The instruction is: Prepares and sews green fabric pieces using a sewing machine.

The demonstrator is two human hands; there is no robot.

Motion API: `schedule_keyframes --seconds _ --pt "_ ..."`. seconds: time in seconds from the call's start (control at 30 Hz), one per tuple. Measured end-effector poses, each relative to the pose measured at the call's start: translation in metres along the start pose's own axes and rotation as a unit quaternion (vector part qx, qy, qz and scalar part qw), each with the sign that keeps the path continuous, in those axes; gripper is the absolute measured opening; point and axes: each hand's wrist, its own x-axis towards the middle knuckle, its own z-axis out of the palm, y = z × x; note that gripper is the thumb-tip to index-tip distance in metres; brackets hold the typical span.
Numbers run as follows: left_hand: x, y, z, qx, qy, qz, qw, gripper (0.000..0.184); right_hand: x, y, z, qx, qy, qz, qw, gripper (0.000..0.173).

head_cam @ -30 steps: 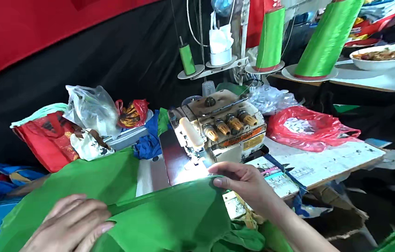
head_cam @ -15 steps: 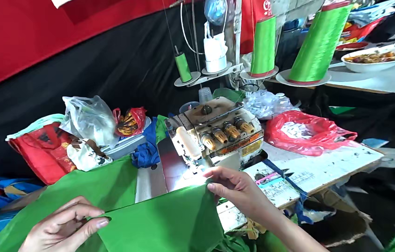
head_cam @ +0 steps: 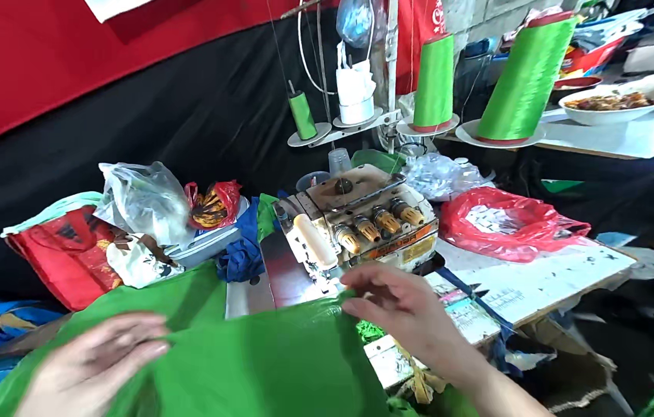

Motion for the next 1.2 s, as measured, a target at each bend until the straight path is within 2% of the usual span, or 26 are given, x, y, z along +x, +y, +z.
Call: schedule_keyframes --seconds 0.1,0.17,0.23,0.37,0.43,0.5,0.6,0.7,0.83,0.93,1.07,1.13,1.2 --pt "0.007 -0.065 0.023 0.108 0.054 -0.017 0.993 0.022 0.005 0.024 0.011 0.004 -0.001 0.080 0.997 0.014" --pt "0.012 -0.085 0.039 0.189 0.068 -0.011 0.980 0.021 0.004 0.028 0.016 -0.002 0.007 0.096 0.995 0.016" --pt "0.015 -0.082 0.064 0.240 0.067 0.010 0.968 0.023 0.003 0.032 0.020 -0.017 0.014 0.098 0.995 0.015" --pt "0.024 -0.041 0.142 0.214 0.054 0.066 0.973 0.036 0.005 0.034 0.025 -0.023 0.022 0.092 0.995 0.015" --pt "0.026 -0.028 0.179 0.175 0.062 0.091 0.978 0.034 0.004 0.035 0.026 -0.028 0.030 0.085 0.996 0.015" --pt "0.028 -0.026 0.199 0.155 0.088 0.097 0.979 0.027 0.003 0.034 0.025 -0.024 0.034 0.089 0.995 0.016" --pt "0.034 -0.029 0.199 0.085 0.099 0.069 0.989 0.019 0.005 0.033 0.021 -0.014 0.025 0.102 0.994 0.011" --pt "0.035 -0.028 0.193 0.032 0.064 0.046 0.996 0.020 0.004 0.035 0.022 -0.040 0.025 0.073 0.996 0.011" --pt "0.038 -0.023 0.194 0.021 0.038 0.030 0.999 0.019 0.003 0.039 0.020 -0.196 0.022 -0.091 0.976 0.018" --pt "0.040 -0.024 0.198 0.021 0.062 0.029 0.997 0.014 0.003 0.038 0.018 -0.256 0.026 -0.142 0.956 0.019" --pt "0.045 -0.023 0.196 0.001 0.046 0.014 0.999 0.013 -0.014 0.045 0.009 -0.270 0.062 -0.114 0.954 0.024" --pt "0.048 -0.023 0.195 -0.012 0.038 0.007 0.999 0.013 -0.032 0.043 0.009 -0.249 0.040 -0.053 0.966 0.027" --pt "0.051 -0.023 0.195 -0.018 0.035 0.001 0.999 0.013 -0.051 0.041 0.014 -0.204 -0.019 0.041 0.978 0.031"
